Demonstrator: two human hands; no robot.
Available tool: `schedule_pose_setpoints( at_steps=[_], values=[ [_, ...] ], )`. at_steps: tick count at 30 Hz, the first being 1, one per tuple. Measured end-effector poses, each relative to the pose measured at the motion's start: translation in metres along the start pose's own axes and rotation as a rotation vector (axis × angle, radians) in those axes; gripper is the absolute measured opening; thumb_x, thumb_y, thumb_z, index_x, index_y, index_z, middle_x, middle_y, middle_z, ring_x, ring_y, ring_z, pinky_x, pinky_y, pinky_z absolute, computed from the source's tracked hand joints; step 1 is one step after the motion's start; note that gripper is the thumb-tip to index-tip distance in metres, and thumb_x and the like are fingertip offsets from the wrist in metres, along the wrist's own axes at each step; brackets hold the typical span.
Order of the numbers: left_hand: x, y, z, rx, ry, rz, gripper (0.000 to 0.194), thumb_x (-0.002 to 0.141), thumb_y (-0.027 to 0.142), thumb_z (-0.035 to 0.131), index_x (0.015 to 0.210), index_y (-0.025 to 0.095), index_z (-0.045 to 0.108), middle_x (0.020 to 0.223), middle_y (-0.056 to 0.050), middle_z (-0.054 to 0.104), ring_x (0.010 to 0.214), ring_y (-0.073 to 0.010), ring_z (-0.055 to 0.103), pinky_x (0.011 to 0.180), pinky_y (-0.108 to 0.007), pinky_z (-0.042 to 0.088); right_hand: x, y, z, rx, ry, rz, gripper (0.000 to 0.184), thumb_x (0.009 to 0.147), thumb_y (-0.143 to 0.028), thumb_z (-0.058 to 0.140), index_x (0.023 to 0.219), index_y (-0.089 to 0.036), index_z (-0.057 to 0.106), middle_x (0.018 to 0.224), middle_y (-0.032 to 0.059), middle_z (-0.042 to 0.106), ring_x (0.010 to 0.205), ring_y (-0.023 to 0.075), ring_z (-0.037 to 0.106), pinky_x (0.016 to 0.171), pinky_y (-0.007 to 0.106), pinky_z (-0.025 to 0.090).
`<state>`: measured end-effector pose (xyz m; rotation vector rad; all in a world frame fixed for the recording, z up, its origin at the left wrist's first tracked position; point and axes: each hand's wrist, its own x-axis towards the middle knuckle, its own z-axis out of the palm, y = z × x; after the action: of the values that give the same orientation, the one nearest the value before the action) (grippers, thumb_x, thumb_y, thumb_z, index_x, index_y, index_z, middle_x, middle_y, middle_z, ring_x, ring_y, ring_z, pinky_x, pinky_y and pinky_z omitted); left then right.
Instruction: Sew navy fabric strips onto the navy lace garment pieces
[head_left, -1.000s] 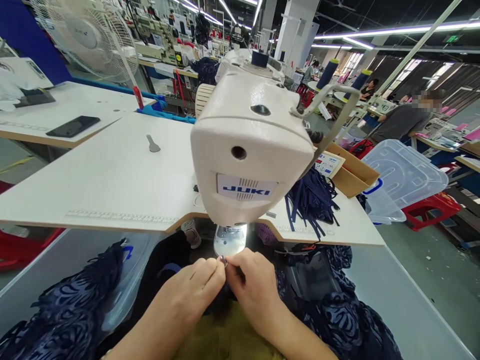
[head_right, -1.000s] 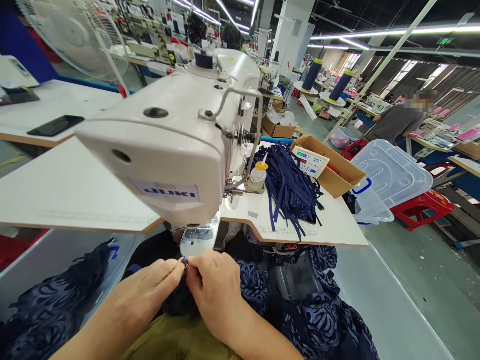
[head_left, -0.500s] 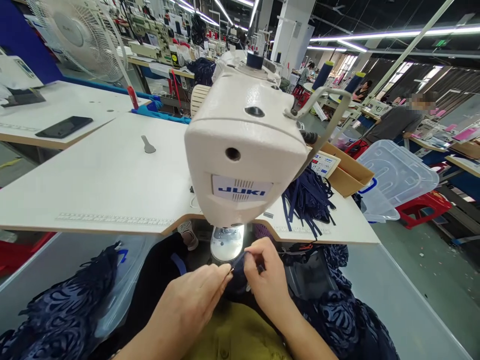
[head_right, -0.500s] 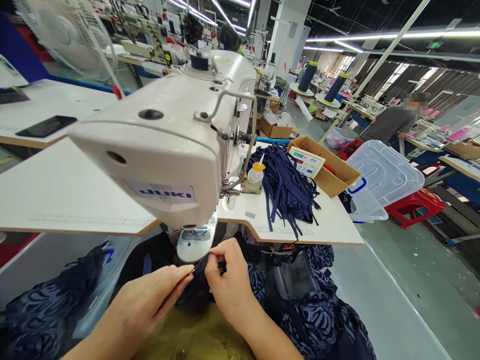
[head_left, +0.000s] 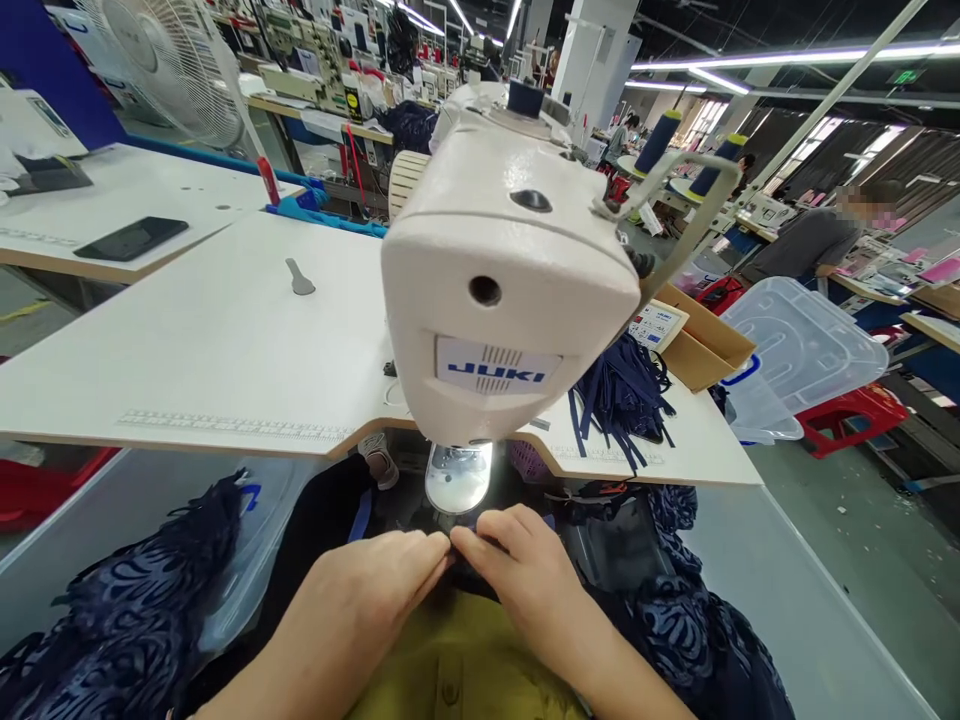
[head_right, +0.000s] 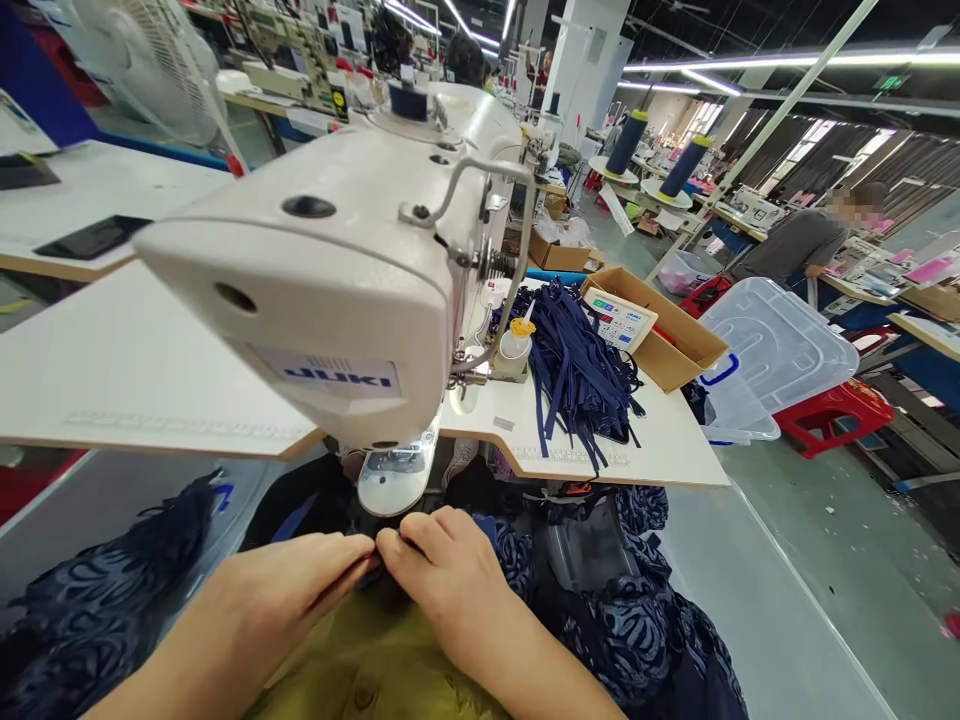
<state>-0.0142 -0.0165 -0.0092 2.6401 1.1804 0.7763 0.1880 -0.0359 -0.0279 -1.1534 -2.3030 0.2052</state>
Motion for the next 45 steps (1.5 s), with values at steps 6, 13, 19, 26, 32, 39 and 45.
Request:
schedule_pose_setpoints(
  at_steps=[6, 13, 19, 26, 32, 39, 45],
  values=[
    [-0.010, -0.024, 0.007, 0.102, 0.093, -0.038, 0.034, 0.097, 0.038, 0.035, 0.095, 0.021, 0.065, 0.096, -0.005, 0.070, 0.092, -0.0189, 0.064, 0.086, -0.034, 0.049, 0.001, 0.010, 0.019, 0.467, -0.039, 0.347, 0.017, 0.090, -0.018, 0.057, 0.099, -0.021, 0.072, 0.082, 0.0021, 0.058, 0.076, 0.0128, 0.057, 0.069, 0.022, 0.045],
    [-0.025, -0.035, 0.039, -0.607, -0.287, -0.482, 0.035, 0.086, 0.050, 0.054, 0.106, 0.023, 0.065, 0.105, -0.003, 0.070, 0.099, -0.0202, 0.064, 0.083, -0.028, 0.052, -0.005, 0.012, 0.065, 1.178, 0.085, 0.712, 0.010, 0.079, -0.030, 0.070, 0.082, -0.025, 0.077, 0.082, 0.0011, 0.062, 0.084, 0.0161, 0.059, 0.080, 0.027, 0.045],
    [-0.016, -0.024, 0.046, -0.804, -0.281, -0.581, 0.031, 0.087, 0.046, 0.052, 0.094, 0.018, 0.064, 0.098, -0.004, 0.069, 0.091, -0.0183, 0.063, 0.082, -0.029, 0.051, -0.010, 0.010, 0.069, 1.261, 0.051, 0.691, 0.018, 0.081, -0.037, 0.067, 0.091, -0.025, 0.076, 0.089, 0.0024, 0.060, 0.090, 0.0179, 0.058, 0.083, 0.029, 0.045],
    [-0.013, -0.013, 0.039, -0.660, -0.331, -0.521, 0.029, 0.087, 0.045, 0.053, 0.073, 0.020, 0.057, 0.079, 0.000, 0.062, 0.076, -0.0157, 0.057, 0.071, -0.027, 0.044, -0.003, 0.013, 0.047, 1.093, -0.036, 0.552, 0.020, 0.083, -0.038, 0.066, 0.097, -0.024, 0.073, 0.091, 0.0019, 0.060, 0.086, 0.0168, 0.055, 0.079, 0.028, 0.043],
    [-0.012, -0.003, 0.040, -0.549, -0.321, -0.474, 0.024, 0.091, 0.037, 0.045, 0.077, 0.022, 0.056, 0.080, 0.001, 0.055, 0.074, -0.0141, 0.054, 0.068, -0.027, 0.041, -0.012, 0.002, 0.066, 1.307, 0.287, 0.681, 0.004, 0.078, -0.027, 0.073, 0.081, -0.027, 0.075, 0.082, -0.0012, 0.064, 0.081, 0.0144, 0.058, 0.076, 0.024, 0.044],
    [-0.015, 0.006, 0.037, -0.311, -0.138, -0.190, 0.022, 0.097, 0.028, 0.037, 0.090, 0.022, 0.058, 0.080, 0.001, 0.054, 0.073, -0.0118, 0.055, 0.065, -0.022, 0.044, -0.021, 0.004, 0.060, 1.124, 0.401, 0.552, 0.010, 0.078, -0.021, 0.074, 0.083, -0.030, 0.075, 0.081, -0.0010, 0.069, 0.078, 0.0149, 0.062, 0.073, 0.026, 0.048],
    [-0.014, 0.008, 0.036, -0.201, -0.059, -0.070, 0.019, 0.097, 0.026, 0.038, 0.106, 0.021, 0.055, 0.081, 0.001, 0.054, 0.072, -0.0116, 0.056, 0.065, -0.022, 0.046, -0.024, 0.005, 0.066, 1.157, 0.492, 0.466, 0.012, 0.080, -0.019, 0.072, 0.082, -0.030, 0.073, 0.081, -0.0011, 0.071, 0.080, 0.0165, 0.065, 0.077, 0.030, 0.051]
  ],
)
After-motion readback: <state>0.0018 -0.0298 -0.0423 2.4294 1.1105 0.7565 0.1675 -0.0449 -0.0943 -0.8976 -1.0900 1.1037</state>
